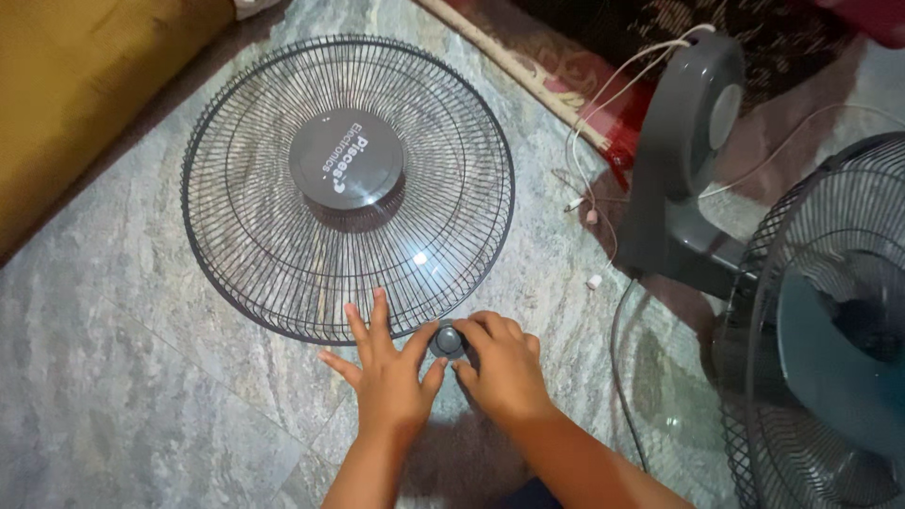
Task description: The person assembles an electric fan by hand. They place the fan blades onto the motor shaft, secure them with a central nut, and then attach the front protective grille.
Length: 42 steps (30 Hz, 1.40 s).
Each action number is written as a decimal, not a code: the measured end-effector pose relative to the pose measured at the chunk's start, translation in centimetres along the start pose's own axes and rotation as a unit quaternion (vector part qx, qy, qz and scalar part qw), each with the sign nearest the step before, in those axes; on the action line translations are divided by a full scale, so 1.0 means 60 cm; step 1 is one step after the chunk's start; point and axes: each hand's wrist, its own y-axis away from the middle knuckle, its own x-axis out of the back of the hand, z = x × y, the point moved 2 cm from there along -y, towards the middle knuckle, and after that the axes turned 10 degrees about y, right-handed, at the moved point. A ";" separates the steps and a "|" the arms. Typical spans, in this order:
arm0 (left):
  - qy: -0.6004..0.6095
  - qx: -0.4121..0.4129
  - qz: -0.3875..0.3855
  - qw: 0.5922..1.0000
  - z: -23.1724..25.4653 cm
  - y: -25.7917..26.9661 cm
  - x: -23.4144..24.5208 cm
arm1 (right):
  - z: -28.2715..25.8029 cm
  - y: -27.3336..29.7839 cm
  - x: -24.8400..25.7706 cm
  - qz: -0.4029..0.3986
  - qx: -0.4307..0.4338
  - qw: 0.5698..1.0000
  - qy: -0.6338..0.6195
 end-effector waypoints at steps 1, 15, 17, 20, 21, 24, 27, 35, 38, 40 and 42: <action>0.003 -0.005 0.005 1.000 -0.001 0.001 -0.002 | 0.000 -0.001 -0.001 -0.004 -0.002 1.000 -0.002; 0.024 -0.024 0.053 0.998 -0.006 -0.002 -0.020 | 0.003 -0.007 -0.007 0.000 -0.021 0.999 -0.031; 0.027 -0.033 0.057 0.997 -0.006 -0.002 -0.020 | 0.003 -0.005 -0.007 0.014 -0.020 0.999 -0.038; 0.029 -0.040 0.062 0.997 -0.006 -0.003 -0.017 | -0.001 -0.004 -0.006 0.034 -0.014 0.998 -0.043; 0.029 -0.041 0.063 0.997 -0.005 -0.003 -0.016 | -0.002 -0.003 -0.005 0.040 -0.012 0.998 -0.045; 0.035 -0.044 0.073 0.996 0.000 -0.003 -0.008 | -0.006 -0.006 0.001 0.031 -0.014 0.998 -0.050; 0.037 -0.055 0.083 0.994 0.008 -0.005 0.008 | -0.016 -0.009 0.014 0.060 0.000 0.997 -0.056; 0.042 -0.073 0.103 0.991 0.058 -0.008 0.071 | -0.041 -0.022 0.075 0.095 0.022 0.992 -0.082; 0.041 -0.069 0.106 0.991 0.078 -0.010 0.092 | -0.050 -0.027 0.107 0.090 0.035 0.991 -0.087; 0.041 -0.086 0.120 0.988 0.090 -0.009 0.102 | -0.055 -0.025 0.128 0.096 0.049 0.989 -0.101; 0.042 -0.119 0.146 0.981 0.102 -0.007 0.114 | -0.059 -0.024 0.152 0.116 0.072 0.982 -0.128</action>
